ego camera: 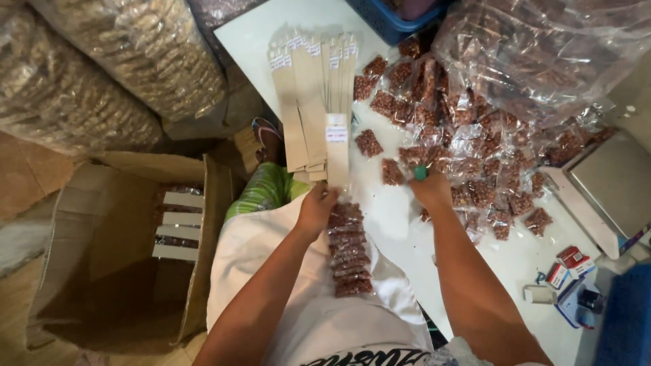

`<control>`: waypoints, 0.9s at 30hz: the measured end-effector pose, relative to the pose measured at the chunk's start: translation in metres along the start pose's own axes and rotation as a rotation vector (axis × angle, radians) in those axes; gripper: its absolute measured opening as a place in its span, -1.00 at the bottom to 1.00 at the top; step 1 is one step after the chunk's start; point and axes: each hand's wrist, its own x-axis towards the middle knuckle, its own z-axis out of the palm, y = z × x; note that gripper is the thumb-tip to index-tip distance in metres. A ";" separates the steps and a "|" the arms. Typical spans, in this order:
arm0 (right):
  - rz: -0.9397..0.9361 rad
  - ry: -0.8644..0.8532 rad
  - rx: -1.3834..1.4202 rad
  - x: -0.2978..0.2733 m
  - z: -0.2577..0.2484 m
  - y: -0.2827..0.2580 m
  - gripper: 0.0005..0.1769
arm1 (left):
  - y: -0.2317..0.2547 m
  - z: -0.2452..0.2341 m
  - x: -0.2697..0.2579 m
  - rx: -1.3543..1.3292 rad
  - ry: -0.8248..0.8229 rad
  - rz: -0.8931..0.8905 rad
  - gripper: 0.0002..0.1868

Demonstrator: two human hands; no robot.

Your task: Attaching small plastic bags of nuts to cardboard display strips using a handheld stapler

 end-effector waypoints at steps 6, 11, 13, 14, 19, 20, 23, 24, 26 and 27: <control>-0.294 -0.127 0.584 -0.071 -0.076 -0.067 -0.90 | 0.053 0.010 -0.036 0.029 -0.045 0.080 -0.49; -0.461 -0.439 0.655 -0.108 -0.095 -0.113 -0.74 | 0.089 0.016 -0.066 -0.247 -0.113 0.163 -0.63; -0.431 -0.384 0.632 -0.103 -0.076 -0.114 -0.77 | 0.077 0.016 -0.057 -0.313 -0.117 0.174 -0.57; -0.400 -0.330 0.609 -0.100 -0.066 -0.115 -0.81 | 0.071 0.016 -0.053 -0.380 -0.120 0.184 -0.48; -0.405 -0.287 0.640 -0.085 -0.049 -0.109 -0.78 | 0.075 0.021 -0.059 -0.099 -0.052 0.326 -0.60; -0.421 -0.280 0.647 -0.083 -0.050 -0.109 -0.76 | 0.063 0.020 -0.050 0.039 -0.031 0.369 -0.62; -0.343 -0.155 0.691 -0.122 -0.092 -0.141 -0.86 | 0.106 0.016 -0.089 0.120 -0.016 0.399 -0.53; -0.340 -0.152 0.690 -0.111 -0.083 -0.146 -0.86 | 0.107 0.016 -0.093 0.119 -0.020 0.398 -0.53; 0.057 0.000 1.275 -0.090 -0.066 -0.156 -0.79 | 0.110 0.017 -0.100 0.152 0.001 0.462 -0.57; 0.058 0.003 1.277 -0.099 -0.070 -0.165 -0.79 | 0.108 0.018 -0.100 0.153 -0.003 0.463 -0.57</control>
